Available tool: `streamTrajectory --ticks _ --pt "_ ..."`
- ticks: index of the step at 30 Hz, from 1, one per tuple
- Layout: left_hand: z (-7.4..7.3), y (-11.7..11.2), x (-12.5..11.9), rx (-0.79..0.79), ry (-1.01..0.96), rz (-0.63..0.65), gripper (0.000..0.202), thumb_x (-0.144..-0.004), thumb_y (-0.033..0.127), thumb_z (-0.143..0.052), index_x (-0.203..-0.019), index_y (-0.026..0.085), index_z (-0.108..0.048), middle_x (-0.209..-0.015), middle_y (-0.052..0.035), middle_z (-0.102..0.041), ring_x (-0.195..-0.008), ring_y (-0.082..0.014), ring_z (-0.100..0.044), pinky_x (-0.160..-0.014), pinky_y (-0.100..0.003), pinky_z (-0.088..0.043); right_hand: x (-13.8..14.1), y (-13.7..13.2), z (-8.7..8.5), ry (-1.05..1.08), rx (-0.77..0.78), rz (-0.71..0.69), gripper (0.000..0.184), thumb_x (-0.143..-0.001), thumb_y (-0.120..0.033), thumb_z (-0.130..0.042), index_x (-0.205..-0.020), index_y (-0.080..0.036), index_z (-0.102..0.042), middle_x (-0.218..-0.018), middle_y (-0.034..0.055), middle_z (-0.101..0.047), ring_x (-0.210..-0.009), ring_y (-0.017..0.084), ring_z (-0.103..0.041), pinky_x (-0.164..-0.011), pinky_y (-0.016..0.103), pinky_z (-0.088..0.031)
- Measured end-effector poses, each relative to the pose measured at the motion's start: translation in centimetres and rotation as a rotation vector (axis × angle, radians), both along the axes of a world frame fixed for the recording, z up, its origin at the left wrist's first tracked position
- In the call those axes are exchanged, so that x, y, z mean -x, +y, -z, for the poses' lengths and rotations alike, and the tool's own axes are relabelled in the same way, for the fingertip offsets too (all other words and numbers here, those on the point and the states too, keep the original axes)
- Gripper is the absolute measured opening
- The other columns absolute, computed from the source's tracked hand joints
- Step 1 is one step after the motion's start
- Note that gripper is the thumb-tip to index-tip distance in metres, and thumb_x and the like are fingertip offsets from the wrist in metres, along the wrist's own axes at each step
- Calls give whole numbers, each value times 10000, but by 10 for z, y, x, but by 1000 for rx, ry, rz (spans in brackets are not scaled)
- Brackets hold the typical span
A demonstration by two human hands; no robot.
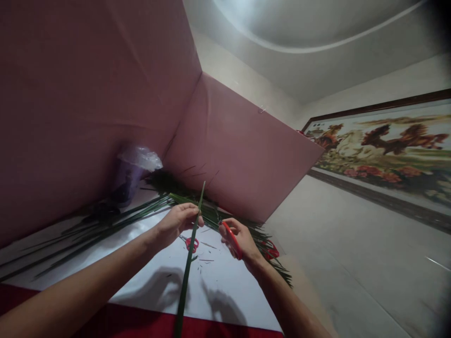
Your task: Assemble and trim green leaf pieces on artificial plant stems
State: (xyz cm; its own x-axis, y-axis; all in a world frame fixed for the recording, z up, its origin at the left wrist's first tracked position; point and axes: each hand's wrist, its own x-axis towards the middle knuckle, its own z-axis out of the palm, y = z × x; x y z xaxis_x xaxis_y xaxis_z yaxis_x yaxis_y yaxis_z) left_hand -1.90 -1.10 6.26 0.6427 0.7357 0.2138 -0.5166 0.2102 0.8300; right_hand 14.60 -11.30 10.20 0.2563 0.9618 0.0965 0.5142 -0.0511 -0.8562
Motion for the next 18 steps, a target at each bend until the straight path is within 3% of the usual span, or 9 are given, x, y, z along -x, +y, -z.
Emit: streamTrajectory --ticks 3,6,8,10,13,15,18 --pt "-32 -4 -2 -40 -68 37 143 -722 244 -627 -727 140 -528 -599 -8 -598 -531 -113 -562 -564 -245 -447 -8 -5 -2 51 -181 48 454 -697 -549 -612 -922 -165 -521 -582 -37 -478 -453 72 -368 -437 196 -289" --pt "-68 -9 -4 -120 -51 46 133 -714 226 -636 -718 127 -547 -582 -4 -570 -456 -88 -509 -441 -199 -380 -15 -19 -8 80 -374 91 429 -670 -435 -679 -964 -182 -495 -636 -46 -443 -548 86 -401 -500 198 -321" --pt "-90 -12 -4 -155 -1 52 115 -712 211 -633 -700 127 -556 -554 -2 -548 -418 -81 -476 -379 -184 -322 -19 -35 -14 69 -392 64 400 -665 -365 -690 -966 -194 -490 -646 -53 -418 -567 85 -390 -522 200 -320" --pt "-104 -13 -3 -213 90 82 103 -707 202 -632 -671 131 -568 -521 -4 -535 -376 -74 -433 -340 -182 -267 -24 -58 -21 35 -305 4 375 -651 -310 -695 -951 -196 -500 -646 -56 -413 -562 82 -377 -527 205 -314" --pt "-110 -14 2 -358 257 175 137 -709 227 -631 -614 134 -595 -464 -9 -509 -334 -68 -374 -321 -194 -223 -27 -95 -32 55 -29 -64 317 -637 -251 -666 -909 -198 -511 -634 -59 -426 -513 69 -345 -489 204 -286" --pt "-106 -16 4 -432 344 250 158 -702 240 -634 -583 140 -608 -450 -14 -504 -336 -75 -373 -324 -202 -229 -26 -116 -38 104 131 -116 303 -621 -210 -648 -896 -196 -521 -633 -57 -431 -499 62 -329 -469 199 -261" --pt "-93 -23 5 -443 442 341 121 -677 240 -646 -598 149 -630 -481 -20 -535 -349 -86 -395 -321 -204 -242 -18 -137 -42 157 241 -140 309 -620 -192 -651 -905 -198 -531 -627 -52 -444 -509 62 -330 -470 196 -241"
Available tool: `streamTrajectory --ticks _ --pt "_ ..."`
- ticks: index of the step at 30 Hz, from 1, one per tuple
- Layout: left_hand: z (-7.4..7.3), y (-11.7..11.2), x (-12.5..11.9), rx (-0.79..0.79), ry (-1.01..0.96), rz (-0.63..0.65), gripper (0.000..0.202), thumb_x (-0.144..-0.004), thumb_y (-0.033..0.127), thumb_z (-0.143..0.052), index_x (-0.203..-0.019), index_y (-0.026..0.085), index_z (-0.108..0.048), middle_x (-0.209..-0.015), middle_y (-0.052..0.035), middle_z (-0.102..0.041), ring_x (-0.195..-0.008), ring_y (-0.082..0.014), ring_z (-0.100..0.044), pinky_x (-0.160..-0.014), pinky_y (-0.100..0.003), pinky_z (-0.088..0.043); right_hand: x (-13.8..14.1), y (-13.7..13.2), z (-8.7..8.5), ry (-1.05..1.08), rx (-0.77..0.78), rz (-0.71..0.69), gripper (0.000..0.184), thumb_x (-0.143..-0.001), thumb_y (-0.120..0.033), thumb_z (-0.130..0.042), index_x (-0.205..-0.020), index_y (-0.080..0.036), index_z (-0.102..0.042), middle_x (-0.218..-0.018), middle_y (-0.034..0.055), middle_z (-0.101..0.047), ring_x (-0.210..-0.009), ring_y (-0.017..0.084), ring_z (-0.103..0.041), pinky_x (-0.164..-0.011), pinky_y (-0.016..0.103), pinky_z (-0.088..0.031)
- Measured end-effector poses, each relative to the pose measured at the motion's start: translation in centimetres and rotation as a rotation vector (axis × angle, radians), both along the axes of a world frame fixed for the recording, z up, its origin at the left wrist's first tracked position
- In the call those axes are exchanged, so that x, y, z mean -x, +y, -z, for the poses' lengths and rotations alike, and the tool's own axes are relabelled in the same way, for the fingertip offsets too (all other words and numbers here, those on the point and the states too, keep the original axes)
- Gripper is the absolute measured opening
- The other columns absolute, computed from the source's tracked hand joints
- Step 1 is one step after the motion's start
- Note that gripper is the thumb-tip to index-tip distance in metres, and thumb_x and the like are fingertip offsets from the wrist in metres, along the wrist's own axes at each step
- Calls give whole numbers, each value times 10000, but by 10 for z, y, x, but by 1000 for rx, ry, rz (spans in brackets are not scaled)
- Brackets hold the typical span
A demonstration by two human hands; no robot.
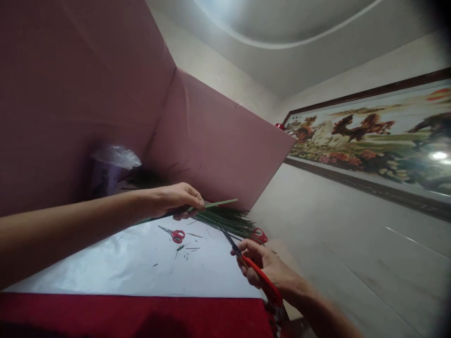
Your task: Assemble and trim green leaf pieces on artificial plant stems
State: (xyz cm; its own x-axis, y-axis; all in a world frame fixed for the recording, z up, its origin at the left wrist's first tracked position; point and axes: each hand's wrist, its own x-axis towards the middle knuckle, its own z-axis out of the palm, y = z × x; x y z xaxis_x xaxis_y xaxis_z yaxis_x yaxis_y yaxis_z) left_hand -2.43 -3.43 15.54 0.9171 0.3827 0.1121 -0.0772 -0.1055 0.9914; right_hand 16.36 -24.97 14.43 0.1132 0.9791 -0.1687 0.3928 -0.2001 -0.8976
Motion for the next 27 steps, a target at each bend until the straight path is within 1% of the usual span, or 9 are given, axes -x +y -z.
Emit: streamTrajectory --ticks 2,4,7,9,13,17,20,23,27 --pt "8 -9 -1 12 57 16 100 -665 236 -649 -620 147 -644 -485 -17 -540 -348 -86 -396 -316 -200 -237 7 -7 -1 0 10 10 307 -635 -242 -674 -903 -192 -534 -616 -47 -451 -512 65 -333 -471 200 -237" --pt "13 -19 -1 22 85 29 96 -662 231 -647 -627 142 -648 -483 -13 -537 -344 -82 -390 -317 -197 -235 11 -11 -1 4 -9 35 346 -641 -355 -694 -894 -183 -531 -611 -41 -453 -503 66 -329 -460 205 -228" --pt "16 -32 0 29 94 51 112 -661 234 -639 -601 140 -640 -498 -23 -552 -344 -79 -385 -315 -197 -225 13 -14 -1 16 -27 52 471 -606 -529 -694 -877 -182 -525 -606 -38 -451 -481 62 -317 -437 207 -213" --pt "17 -35 0 21 107 41 128 -653 232 -639 -564 141 -625 -493 -28 -552 -341 -77 -376 -310 -196 -209 13 -15 -2 15 -21 36 511 -585 -569 -697 -878 -185 -528 -606 -37 -455 -472 58 -314 -428 205 -210" --pt "19 -35 1 -3 150 -6 120 -634 215 -637 -539 143 -619 -482 -29 -546 -340 -81 -378 -312 -197 -206 14 -15 -2 25 -13 19 450 -608 -526 -707 -849 -188 -535 -582 -42 -440 -450 46 -275 -406 201 -192" --pt "20 -37 1 -36 155 8 102 -636 199 -617 -555 139 -634 -503 -36 -561 -343 -82 -378 -322 -205 -207 18 -12 -3 18 34 36 345 -644 -441 -705 -821 -184 -557 -542 -53 -410 -430 41 -265 -389 196 -193" --pt "20 -39 2 -58 171 30 103 -641 195 -610 -557 140 -635 -478 -26 -542 -345 -82 -371 -324 -205 -205 19 -10 -3 4 39 48 310 -624 -398 -718 -796 -178 -585 -534 -48 -415 -431 45 -284 -383 193 -199" --pt "22 -40 1 -55 192 54 104 -646 207 -614 -569 141 -642 -471 -24 -539 -346 -83 -365 -321 -203 -208 18 -9 -2 58 25 78 288 -603 -361 -722 -784 -178 -592 -532 -47 -433 -422 39 -276 -378 187 -187" --pt "26 -41 0 -33 191 42 111 -637 218 -627 -554 144 -633 -470 -23 -541 -342 -83 -358 -313 -205 -196 16 -9 -2 87 64 92 243 -583 -275 -723 -767 -179 -596 -518 -49 -456 -405 36 -283 -377 188 -185"
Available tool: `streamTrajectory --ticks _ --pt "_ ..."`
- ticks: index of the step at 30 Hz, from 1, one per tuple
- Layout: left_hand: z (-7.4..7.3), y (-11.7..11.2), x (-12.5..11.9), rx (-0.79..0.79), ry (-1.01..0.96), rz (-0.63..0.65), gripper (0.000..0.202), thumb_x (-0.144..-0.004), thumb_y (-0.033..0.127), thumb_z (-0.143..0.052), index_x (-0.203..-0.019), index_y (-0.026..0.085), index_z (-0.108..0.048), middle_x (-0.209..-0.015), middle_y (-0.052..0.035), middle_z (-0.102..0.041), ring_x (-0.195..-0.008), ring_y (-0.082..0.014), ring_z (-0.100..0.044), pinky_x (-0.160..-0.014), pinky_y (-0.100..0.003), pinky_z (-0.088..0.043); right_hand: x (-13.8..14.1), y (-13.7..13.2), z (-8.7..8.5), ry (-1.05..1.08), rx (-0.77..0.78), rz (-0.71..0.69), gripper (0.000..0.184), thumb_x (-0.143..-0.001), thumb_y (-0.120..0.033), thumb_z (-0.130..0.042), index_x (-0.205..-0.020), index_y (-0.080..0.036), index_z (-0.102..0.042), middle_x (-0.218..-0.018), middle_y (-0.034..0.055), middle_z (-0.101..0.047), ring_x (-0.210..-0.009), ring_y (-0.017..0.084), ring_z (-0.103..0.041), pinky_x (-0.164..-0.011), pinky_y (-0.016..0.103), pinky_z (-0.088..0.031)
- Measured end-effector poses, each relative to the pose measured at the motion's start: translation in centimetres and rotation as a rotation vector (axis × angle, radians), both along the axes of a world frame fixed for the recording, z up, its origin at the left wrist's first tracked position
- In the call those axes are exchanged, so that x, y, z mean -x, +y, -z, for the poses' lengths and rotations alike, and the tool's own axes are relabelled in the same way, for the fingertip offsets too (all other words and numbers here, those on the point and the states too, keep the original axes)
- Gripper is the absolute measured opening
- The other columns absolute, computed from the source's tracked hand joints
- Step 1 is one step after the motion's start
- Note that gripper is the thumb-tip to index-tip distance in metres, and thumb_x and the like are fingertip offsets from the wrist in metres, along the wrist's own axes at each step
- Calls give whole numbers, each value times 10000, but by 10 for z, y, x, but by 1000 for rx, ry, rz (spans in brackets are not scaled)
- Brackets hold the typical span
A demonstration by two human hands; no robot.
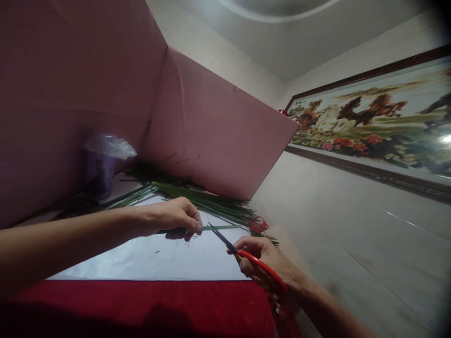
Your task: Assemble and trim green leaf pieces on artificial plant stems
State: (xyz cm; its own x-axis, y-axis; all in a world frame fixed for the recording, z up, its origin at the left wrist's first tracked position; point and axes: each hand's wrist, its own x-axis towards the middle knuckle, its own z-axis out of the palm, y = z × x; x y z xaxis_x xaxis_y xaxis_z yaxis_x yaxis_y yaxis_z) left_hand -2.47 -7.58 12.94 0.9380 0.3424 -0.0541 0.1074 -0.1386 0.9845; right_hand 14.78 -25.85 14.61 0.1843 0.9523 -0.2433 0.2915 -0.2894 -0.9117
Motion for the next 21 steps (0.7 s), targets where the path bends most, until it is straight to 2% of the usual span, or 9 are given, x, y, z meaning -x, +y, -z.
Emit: streamTrajectory --ticks 7,15,21 --pt "4 -5 -2 -5 8 41 114 -650 245 -620 -597 144 -626 -477 -6 -542 -352 -75 -365 -312 -194 -203 3 1 -8 -21 5 -13 279 -543 -288 -719 -752 -150 -595 -506 -45 -476 -426 40 -310 -408 195 -192" --pt "-2 -7 0 -24 8 37 125 -662 240 -600 -627 120 -597 -481 15 -536 -365 -58 -368 -323 -178 -221 5 2 -12 -91 20 -13 236 -561 -219 -687 -762 -132 -597 -516 -52 -485 -425 29 -312 -411 182 -208" --pt "0 -5 2 -43 7 44 134 -661 249 -603 -631 118 -608 -475 14 -535 -366 -60 -369 -320 -180 -223 5 4 -11 -93 23 -37 224 -573 -155 -652 -792 -140 -607 -529 -45 -528 -433 36 -343 -422 180 -227"
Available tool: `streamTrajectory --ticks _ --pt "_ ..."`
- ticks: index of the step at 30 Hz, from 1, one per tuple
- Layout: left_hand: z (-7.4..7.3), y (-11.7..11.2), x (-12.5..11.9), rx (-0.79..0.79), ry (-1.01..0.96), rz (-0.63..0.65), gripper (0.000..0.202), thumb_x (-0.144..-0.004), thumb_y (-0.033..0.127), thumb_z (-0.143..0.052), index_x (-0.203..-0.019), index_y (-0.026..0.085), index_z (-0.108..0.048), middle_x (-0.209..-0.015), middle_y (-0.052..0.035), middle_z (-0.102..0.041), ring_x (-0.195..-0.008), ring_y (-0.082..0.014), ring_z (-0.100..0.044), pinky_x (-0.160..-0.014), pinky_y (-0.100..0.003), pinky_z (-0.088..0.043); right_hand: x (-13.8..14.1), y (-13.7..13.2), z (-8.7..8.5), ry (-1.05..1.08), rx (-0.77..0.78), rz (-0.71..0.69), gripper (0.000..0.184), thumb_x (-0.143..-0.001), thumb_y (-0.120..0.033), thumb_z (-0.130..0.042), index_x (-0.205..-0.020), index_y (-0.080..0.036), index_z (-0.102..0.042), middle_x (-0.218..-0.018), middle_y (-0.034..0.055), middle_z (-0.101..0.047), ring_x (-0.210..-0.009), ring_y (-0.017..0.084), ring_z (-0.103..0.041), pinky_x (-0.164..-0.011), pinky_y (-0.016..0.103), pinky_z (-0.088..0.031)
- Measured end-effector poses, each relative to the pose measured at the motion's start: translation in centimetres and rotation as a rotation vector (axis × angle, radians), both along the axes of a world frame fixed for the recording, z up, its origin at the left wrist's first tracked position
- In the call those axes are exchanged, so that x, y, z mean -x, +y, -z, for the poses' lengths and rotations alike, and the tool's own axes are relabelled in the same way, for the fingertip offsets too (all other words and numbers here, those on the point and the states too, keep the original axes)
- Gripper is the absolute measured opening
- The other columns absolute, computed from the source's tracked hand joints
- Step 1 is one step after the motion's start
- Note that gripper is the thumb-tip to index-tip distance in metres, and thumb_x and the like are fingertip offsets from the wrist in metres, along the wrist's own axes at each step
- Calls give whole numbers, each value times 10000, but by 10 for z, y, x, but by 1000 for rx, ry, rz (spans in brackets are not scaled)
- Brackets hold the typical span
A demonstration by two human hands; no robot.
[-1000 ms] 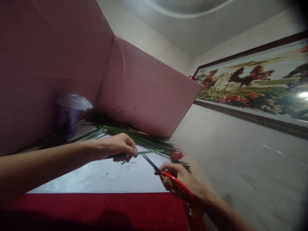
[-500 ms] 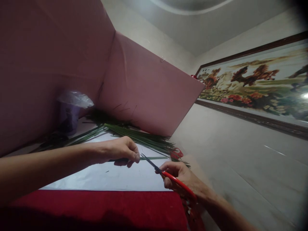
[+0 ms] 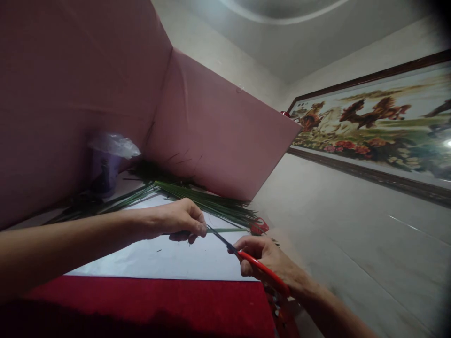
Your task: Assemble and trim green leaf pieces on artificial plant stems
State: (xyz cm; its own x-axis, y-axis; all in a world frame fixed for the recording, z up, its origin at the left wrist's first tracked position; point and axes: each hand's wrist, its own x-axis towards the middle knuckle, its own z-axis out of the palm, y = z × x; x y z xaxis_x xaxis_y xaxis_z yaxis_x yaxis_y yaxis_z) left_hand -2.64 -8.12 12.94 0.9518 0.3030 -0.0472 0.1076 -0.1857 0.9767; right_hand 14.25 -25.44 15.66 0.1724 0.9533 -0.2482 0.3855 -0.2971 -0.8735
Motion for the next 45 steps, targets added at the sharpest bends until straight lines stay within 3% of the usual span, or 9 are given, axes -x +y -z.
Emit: streamTrajectory --ticks 12,21,35,41,45 --pt "0 1 2 22 2 -20 144 -656 246 -613 -597 115 -603 -473 3 -553 -352 -56 -364 -310 -175 -222 2 0 3 45 -51 -38 214 -610 -160 -681 -799 -141 -582 -561 -22 -601 -506 73 -475 -502 195 -331" --pt "-3 0 2 51 -6 -17 143 -654 242 -622 -603 110 -604 -462 2 -552 -342 -53 -357 -306 -174 -216 2 -2 2 -1 -22 -41 228 -615 -133 -602 -833 -159 -538 -554 -55 -539 -444 46 -387 -435 177 -260" --pt "0 7 11 57 21 0 145 -660 235 -619 -577 118 -603 -489 -13 -577 -350 -67 -401 -314 -185 -247 -1 -5 5 68 -90 -38 248 -629 -217 -690 -801 -154 -523 -539 -46 -554 -443 39 -386 -445 173 -282" --pt "3 9 13 64 33 -15 143 -651 239 -631 -568 125 -608 -458 -4 -558 -331 -66 -379 -308 -190 -220 -7 -5 20 99 -109 -8 224 -631 -214 -696 -777 -167 -533 -535 -31 -596 -446 61 -440 -463 192 -321" --pt "5 13 15 62 36 -30 146 -649 257 -639 -584 129 -613 -478 -10 -569 -337 -67 -384 -312 -193 -211 -19 -4 34 -80 -166 22 241 -643 -308 -706 -786 -161 -580 -557 -12 -608 -482 90 -470 -483 217 -323"
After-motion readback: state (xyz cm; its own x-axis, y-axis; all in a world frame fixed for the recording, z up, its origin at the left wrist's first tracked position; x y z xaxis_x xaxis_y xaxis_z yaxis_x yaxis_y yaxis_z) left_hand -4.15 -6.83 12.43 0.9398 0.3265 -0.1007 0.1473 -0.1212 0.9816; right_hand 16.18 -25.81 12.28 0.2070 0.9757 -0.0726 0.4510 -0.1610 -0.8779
